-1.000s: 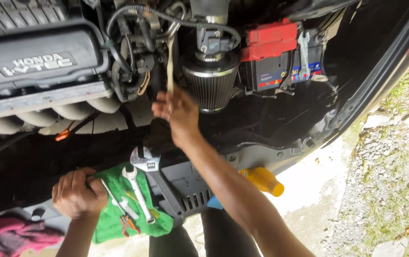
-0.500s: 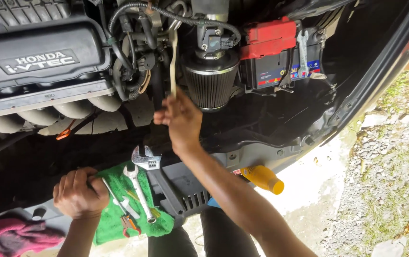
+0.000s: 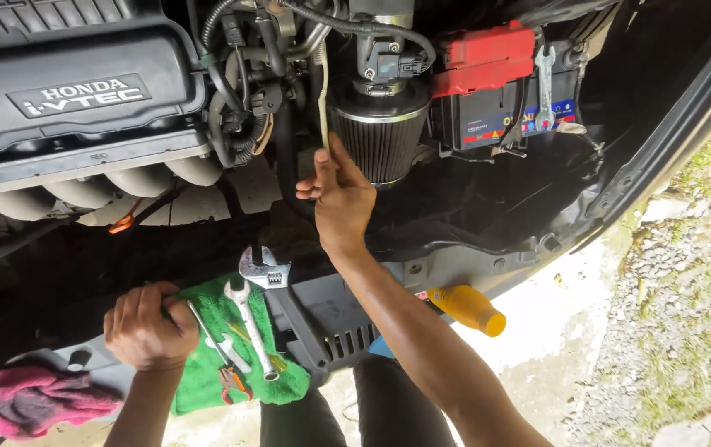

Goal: Using a small brush to remove dust from engine components and handling tools in an engine bay.

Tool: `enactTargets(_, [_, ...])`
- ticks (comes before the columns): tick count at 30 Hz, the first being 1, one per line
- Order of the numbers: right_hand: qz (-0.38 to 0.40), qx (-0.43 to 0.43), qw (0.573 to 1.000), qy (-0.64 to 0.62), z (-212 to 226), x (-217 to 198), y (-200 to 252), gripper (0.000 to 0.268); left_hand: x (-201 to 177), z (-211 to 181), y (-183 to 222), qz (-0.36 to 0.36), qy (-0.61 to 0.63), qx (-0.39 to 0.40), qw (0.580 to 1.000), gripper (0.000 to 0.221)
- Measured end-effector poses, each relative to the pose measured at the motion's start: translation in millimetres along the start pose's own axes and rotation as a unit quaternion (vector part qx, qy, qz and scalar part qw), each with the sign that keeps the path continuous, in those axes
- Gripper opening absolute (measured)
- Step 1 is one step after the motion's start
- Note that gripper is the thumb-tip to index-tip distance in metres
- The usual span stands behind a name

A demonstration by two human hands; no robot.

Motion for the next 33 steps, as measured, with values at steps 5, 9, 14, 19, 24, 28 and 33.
enactTargets(5, [-0.007,-0.153,0.983,0.099,11.4,-10.4,16.9,0.041,2.3,0.7,-6.9,-0.008,0.005,-0.002,1.0,0.018])
enactTargets(9, [-0.031,-0.194,0.976,0.097,16.0,5.8,1.1,0.039,0.6,1.2,-2.1,-0.001,0.004,-0.003,1.0,0.019])
enactTargets(14, [0.042,-0.02,0.995,0.086,-12.9,17.8,-4.7,0.034,1.1,2.0,-5.8,0.008,0.001,0.004,1.0,0.018])
enactTargets(19, [0.021,-0.019,0.989,0.147,-16.6,34.7,-25.8,0.024,15.2,22.0,10.4,-0.033,-0.004,0.026,0.999,0.01])
enactTargets(24, [0.094,0.174,0.954,0.225,-17.5,33.9,12.1,0.03,-3.3,1.9,-1.4,0.01,0.003,-0.006,1.0,0.017])
enactTargets(28, [0.062,0.064,0.978,0.191,-13.2,38.2,-24.9,0.022,-0.6,2.9,-7.5,0.003,0.009,-0.007,1.0,0.02])
enactTargets(33, [0.097,-0.021,0.963,0.251,-5.4,36.8,22.2,0.037,-5.0,0.3,-6.7,0.011,0.013,-0.001,1.0,0.016])
Point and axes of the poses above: each hand's wrist, its own y-axis away from the middle knuckle, its own x-axis out of the palm, z = x × y, the point moved 4 cm from there along -y, towards the middle knuckle, and after that the axes turned 3 degrees about -z, right-handed, at the moved point
